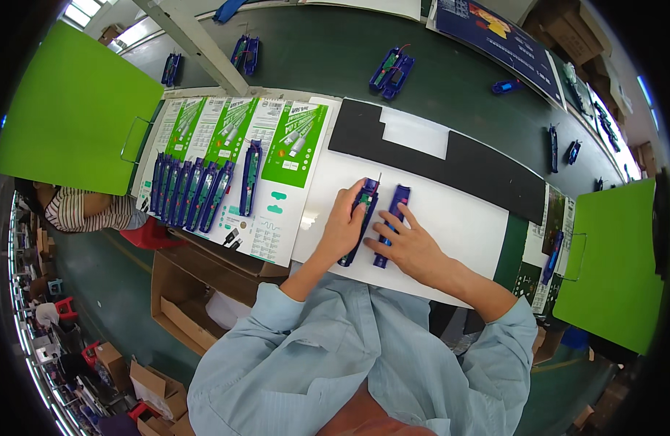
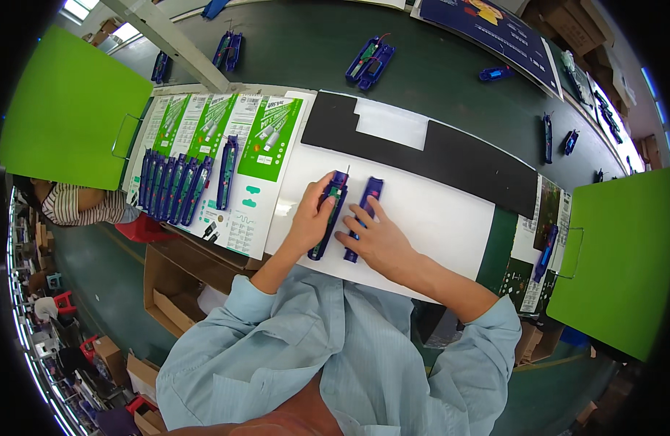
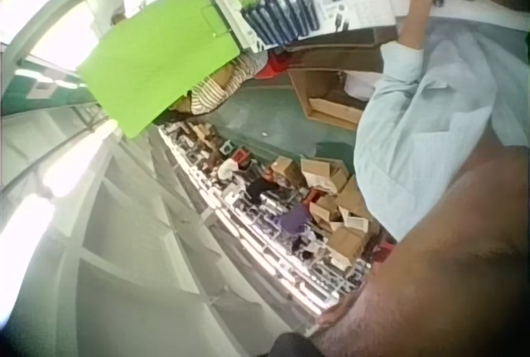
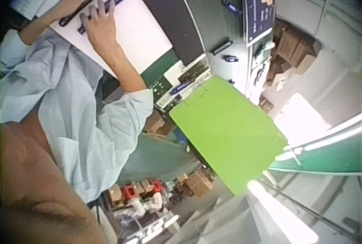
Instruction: The person assembles blue electronic components by hand at a workbench. They repeatedly pick up two halves of a device, align them, and press them together to close the casing. The person then places the assembled unit on the table and repeats the process with new components.
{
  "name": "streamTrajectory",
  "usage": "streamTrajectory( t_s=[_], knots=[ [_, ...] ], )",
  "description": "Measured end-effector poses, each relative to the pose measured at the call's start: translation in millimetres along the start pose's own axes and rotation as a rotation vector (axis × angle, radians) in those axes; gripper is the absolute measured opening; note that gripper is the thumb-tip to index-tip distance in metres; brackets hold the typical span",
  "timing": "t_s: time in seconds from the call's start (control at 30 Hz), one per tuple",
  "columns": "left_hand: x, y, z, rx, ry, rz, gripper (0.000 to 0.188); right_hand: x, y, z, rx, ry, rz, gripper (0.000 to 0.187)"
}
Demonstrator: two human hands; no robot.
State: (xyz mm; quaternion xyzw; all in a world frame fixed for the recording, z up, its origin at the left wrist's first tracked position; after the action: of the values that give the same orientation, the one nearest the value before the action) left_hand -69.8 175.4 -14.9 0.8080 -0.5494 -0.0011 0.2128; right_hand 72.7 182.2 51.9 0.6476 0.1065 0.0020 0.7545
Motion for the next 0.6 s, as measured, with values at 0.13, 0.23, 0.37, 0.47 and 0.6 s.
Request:
streamTrajectory(
  t_s=[0.13,0.23,0.37,0.47,0.6],
  knots=[
    [12.1,1.2,-15.2,0.0,-0.201,-0.206,0.058,4.5,14.8,-24.3,-0.402,-0.09,0.005,0.042],
    [10.0,14.8,-54.6,-0.184,-0.305,-0.23,0.053,15.1,45.8,-99.9,-0.389,-0.337,-0.394,0.02],
    [-40.6,6.9,-77.6,-0.518,-0.371,-0.247,0.042,-6.6,14.6,-214.2,-0.372,-0.566,-0.647,0.024],
    [-75.9,-4.6,-69.1,-0.596,-0.366,-0.279,0.039,-28.5,-37.7,-269.3,-0.492,-0.7,-0.416,0.033],
    [-91.6,-0.9,-49.4,-0.529,-0.372,-0.293,0.036,-49.5,-58.9,-299.7,-0.571,-0.716,-0.286,0.031]
  ],
)
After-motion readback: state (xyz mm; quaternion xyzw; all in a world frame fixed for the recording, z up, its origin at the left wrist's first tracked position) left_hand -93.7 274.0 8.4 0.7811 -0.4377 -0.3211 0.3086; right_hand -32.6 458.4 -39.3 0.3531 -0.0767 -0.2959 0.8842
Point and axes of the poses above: each hand's wrist, its own x-axis away from the middle knuckle, its own y-axis out of the back of the hand, z = x × y, the point moved 9 cm from there along -x, towards the middle knuckle, and after that the axes turned 12 degrees about y, right-handed, at the moved point
